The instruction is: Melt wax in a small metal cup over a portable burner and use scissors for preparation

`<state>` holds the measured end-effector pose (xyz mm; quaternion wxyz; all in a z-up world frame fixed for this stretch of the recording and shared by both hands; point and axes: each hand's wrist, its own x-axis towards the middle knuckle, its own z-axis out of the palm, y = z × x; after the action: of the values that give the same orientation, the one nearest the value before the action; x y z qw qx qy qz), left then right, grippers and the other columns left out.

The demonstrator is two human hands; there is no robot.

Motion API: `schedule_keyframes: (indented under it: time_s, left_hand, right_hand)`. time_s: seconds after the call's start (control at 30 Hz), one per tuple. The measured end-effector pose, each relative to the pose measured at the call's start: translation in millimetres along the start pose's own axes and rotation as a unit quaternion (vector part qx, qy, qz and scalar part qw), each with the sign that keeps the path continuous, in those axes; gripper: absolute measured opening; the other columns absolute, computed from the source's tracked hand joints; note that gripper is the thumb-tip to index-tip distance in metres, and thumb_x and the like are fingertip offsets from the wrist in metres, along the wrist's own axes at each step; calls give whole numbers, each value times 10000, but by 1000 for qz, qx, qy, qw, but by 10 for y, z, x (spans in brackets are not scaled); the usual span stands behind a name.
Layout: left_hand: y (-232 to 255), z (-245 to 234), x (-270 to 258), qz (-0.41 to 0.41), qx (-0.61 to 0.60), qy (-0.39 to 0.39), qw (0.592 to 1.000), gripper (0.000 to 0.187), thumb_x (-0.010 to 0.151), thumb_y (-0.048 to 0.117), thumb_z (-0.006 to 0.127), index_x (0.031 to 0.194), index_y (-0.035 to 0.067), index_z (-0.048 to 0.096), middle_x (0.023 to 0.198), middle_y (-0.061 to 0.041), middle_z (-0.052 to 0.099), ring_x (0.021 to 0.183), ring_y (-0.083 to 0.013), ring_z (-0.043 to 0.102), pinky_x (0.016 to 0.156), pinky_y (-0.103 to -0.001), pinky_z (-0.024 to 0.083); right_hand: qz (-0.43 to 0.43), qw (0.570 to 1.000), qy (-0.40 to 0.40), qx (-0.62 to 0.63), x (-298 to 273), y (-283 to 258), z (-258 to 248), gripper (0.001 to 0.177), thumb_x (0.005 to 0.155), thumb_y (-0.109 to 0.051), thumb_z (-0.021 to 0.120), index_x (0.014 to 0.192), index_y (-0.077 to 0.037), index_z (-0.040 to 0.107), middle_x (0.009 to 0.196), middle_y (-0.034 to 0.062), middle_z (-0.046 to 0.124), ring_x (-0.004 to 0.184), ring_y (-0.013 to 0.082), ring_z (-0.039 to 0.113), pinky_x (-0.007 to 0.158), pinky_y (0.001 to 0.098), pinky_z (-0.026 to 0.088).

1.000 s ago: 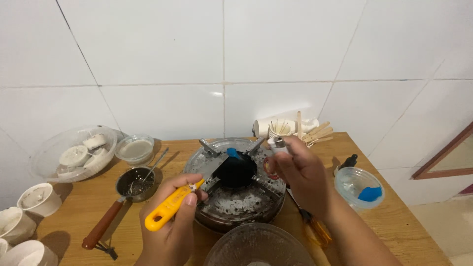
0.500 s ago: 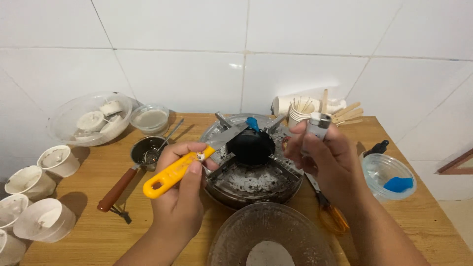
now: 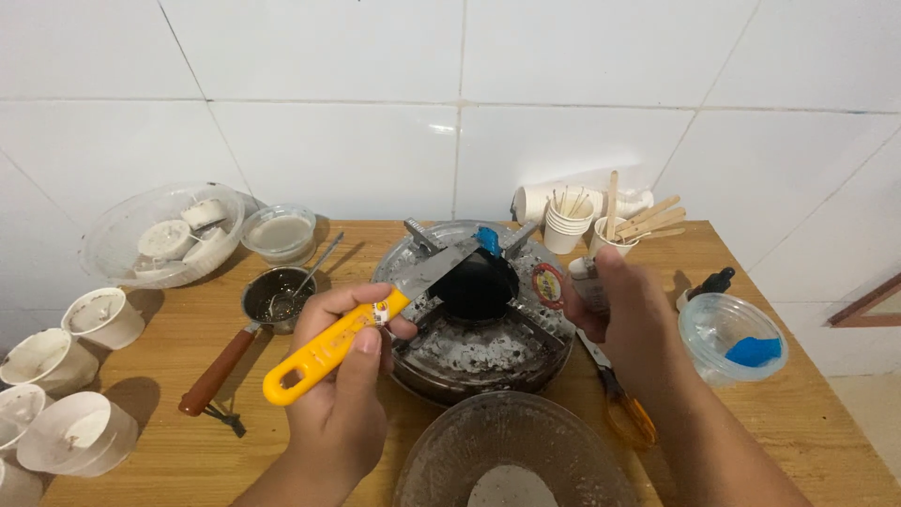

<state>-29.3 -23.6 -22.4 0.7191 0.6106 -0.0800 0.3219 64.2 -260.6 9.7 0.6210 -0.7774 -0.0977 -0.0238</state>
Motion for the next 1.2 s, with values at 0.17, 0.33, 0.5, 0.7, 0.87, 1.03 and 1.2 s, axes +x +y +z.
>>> schedule_keyframes:
  time_s: [0.17, 0.33, 0.5, 0.7, 0.87, 1.03, 1.2]
  left_hand:
    - [45, 10, -3, -1, 1, -6, 1000, 349, 985, 261, 512, 1216, 18, 609, 968, -161, 686, 882, -177, 693, 801, -252, 510]
    - [55, 14, -9, 1, 6, -20, 1000, 356, 984, 283, 525, 1205, 16, 605, 1018, -143, 668, 887, -172, 694, 778, -233, 499]
    - [161, 38, 86, 8, -17, -31, 999, 324, 1016, 279, 540, 1194, 11, 584, 900, -146, 699, 806, -139, 647, 642, -217, 433]
    - [152, 32, 100, -14, 50, -60, 997, 328, 995, 298, 547, 1193, 47, 622, 947, -108, 689, 836, -120, 682, 642, -195, 447]
    - [70, -54, 54, -5, -9, -49, 999, 338, 993, 273, 555, 1203, 14, 605, 963, -125, 683, 819, -116, 654, 669, -192, 439]
    - [52, -135, 43, -37, -45, -50, 997, 331, 992, 265, 579, 1199, 6, 589, 1113, -136, 660, 893, -194, 709, 708, -210, 486]
    - [-3, -127, 3, 16, 10, -65, 998, 316, 1031, 270, 539, 1199, 5, 573, 993, -104, 622, 729, -134, 599, 784, -224, 540]
  right_hand:
    - [-23, 1000, 4, 2, 8, 82, -3, 588, 995, -433, 338, 548, -81, 487, 494, 35, 404, 458, 142, 309, 480, 318, 215]
    - [-3, 999, -4, -34, 31, 147, -24, 625, 1035, -390, 318, 553, -49, 522, 469, 66, 378, 435, 159, 274, 486, 343, 203]
    - [-52, 998, 1, -31, 14, 113, 6, 615, 996, -379, 438, 518, -27, 597, 424, 82, 491, 383, 157, 409, 444, 307, 309]
    - [-30, 999, 6, 24, -17, 125, 45, 481, 998, -322, 500, 633, -27, 603, 542, 57, 516, 489, 123, 437, 474, 263, 313]
    - [8, 1000, 26, 5, 60, 157, 22, 514, 1007, -405, 492, 657, -53, 625, 580, 54, 562, 518, 125, 465, 504, 272, 332]
    - [140, 983, 104, 50, -132, -267, 186, 454, 1007, -386, 403, 931, -20, 661, 798, 115, 678, 708, 169, 614, 717, 262, 581]
    - [111, 987, 86, 80, -41, -89, 165, 423, 980, -449, 449, 1005, -74, 643, 799, 73, 644, 695, 126, 595, 694, 232, 573]
